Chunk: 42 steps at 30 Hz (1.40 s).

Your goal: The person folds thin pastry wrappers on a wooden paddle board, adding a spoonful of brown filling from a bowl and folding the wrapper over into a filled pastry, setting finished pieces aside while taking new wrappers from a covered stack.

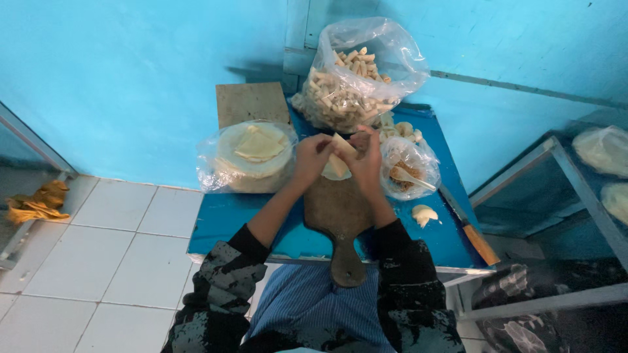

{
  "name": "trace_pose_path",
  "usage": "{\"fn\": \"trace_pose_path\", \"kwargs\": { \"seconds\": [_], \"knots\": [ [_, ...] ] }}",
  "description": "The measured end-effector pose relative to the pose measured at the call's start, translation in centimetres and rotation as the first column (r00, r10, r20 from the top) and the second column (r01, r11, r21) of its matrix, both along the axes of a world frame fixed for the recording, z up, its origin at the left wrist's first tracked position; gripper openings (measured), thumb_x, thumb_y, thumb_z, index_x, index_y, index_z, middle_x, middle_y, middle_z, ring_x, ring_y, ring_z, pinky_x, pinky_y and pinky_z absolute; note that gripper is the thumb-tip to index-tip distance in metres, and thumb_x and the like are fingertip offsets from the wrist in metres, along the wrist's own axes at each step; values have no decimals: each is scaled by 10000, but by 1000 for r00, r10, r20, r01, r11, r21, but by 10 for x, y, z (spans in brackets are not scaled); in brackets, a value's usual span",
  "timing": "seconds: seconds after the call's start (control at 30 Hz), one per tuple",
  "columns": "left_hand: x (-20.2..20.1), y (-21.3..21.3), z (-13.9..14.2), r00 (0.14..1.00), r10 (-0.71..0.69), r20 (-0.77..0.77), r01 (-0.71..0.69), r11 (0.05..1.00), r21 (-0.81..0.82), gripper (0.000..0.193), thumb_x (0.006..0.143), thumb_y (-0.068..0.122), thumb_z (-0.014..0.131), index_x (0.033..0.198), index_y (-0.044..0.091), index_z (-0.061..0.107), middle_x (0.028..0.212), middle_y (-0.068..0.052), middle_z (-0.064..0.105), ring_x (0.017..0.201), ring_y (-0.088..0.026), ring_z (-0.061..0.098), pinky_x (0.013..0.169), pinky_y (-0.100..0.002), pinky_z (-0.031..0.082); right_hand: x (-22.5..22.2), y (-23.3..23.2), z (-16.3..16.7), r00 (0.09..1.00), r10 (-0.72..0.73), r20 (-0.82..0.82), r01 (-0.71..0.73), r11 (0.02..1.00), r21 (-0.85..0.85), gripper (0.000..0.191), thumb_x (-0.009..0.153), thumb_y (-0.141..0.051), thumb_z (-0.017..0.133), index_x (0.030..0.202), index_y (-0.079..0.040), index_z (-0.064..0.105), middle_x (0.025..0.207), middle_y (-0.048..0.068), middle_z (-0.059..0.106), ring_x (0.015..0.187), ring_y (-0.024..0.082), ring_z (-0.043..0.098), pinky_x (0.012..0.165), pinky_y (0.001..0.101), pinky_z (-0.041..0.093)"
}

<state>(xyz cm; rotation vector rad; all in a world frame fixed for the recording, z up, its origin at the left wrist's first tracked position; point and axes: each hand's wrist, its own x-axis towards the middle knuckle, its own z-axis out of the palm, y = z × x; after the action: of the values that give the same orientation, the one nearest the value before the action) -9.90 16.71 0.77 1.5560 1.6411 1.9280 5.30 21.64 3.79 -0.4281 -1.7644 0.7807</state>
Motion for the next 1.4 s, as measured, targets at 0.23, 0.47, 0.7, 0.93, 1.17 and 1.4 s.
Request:
{"fn": "trace_pose_path", "kwargs": {
  "seconds": [0.23, 0.47, 0.7, 0.93, 1.17, 1.4],
  "knots": [
    [-5, 5, -3, 837, -296, 460, 299, 952, 70, 200, 981, 82, 612, 1079, -42, 736, 978, -81, 761, 845, -135, 754, 742, -284, 655, -1, -4, 2, 990, 136, -26, -137, 987, -84, 625, 870, 44, 782, 1391, -69, 455, 1097, 67, 668, 1007, 160, 702, 848, 296, 608],
    [-5, 5, -3, 971, -145, 191, 141, 989, 36, 135, 925, 92, 719, 1000, -19, 735, 860, -75, 764, 779, -125, 746, 699, -274, 614, 1, 9, -9, 948, 288, -138, -313, 920, -235, 591, 903, 73, 747, 1405, -67, 470, 1127, 116, 720, 1032, 170, 727, 886, 301, 615],
    [1, -3, 12, 980, -94, 176, 102, 994, -40, 190, 912, 186, 757, 983, 12, 732, 828, -63, 742, 748, -112, 708, 689, -281, 579, 6, 22, -16, 919, 282, -277, -379, 826, -417, 586, 884, 113, 722, 1401, -82, 525, 1056, 112, 728, 949, 188, 719, 786, 315, 616],
    [0, -1, 8, 991, -42, 127, 35, 998, 57, 206, 896, 205, 737, 977, 21, 691, 841, -48, 722, 757, -115, 689, 687, -280, 551, 4, 20, -10, 919, 220, -328, -376, 741, -556, 541, 905, 68, 685, 1394, -84, 510, 1073, 102, 658, 949, 208, 695, 781, 332, 602],
    [-13, 4, 10, 717, -284, 636, 137, 953, 271, 158, 992, 181, 625, 1070, 45, 629, 946, -47, 685, 821, -120, 659, 705, -281, 554, 8, 30, -5, 830, 63, -554, -459, 640, -616, 449, 925, 20, 577, 1326, -130, 440, 1085, 103, 661, 977, 231, 681, 833, 384, 598],
    [-25, -4, 21, 422, -466, 778, 365, 873, 325, 303, 989, 360, 596, 1009, 69, 679, 796, -16, 628, 637, -91, 605, 548, -266, 512, 17, 36, -4, 771, 106, -628, -508, 697, -506, 429, 946, 16, 571, 1350, -99, 486, 1108, 108, 645, 1003, 225, 667, 856, 396, 582]
  ]
}}
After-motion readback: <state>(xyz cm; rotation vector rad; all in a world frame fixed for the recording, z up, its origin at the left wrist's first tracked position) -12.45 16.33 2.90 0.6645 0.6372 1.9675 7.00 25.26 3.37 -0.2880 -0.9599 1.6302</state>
